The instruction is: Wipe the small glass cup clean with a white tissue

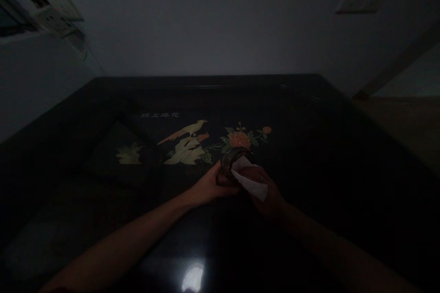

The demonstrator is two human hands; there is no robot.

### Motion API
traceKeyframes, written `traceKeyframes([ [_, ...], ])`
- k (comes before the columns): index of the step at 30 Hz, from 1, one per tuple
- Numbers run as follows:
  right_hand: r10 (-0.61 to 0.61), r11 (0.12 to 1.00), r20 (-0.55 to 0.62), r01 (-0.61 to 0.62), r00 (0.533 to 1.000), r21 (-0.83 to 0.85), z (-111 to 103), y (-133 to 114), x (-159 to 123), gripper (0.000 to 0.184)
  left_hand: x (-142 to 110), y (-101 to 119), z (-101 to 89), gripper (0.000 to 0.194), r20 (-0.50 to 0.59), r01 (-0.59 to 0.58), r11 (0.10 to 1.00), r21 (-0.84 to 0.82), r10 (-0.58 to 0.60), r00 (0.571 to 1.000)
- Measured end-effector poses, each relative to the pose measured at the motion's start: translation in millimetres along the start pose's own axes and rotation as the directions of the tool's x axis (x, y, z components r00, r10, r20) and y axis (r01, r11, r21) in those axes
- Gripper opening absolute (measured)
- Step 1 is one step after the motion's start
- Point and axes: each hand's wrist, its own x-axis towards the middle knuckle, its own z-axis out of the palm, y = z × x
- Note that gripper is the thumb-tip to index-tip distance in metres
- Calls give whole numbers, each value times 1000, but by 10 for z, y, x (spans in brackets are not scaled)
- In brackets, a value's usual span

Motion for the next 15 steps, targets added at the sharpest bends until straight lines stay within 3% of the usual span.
traceKeyframes([
  [4,-13,999,33,12,999,30,-19,-53,-24,46,15,-8,19,57,-50,-77,997,1,77,996],
  [12,84,991,78,-91,993,99,44,-132,-88,48,-35,-70,-48,42,-58,-116,993,-12,115,992],
  [15,70,996,115,-77,991,55,42,-119,-54,48,-26,-129,-30,41,-82,-107,988,-109,98,992],
])
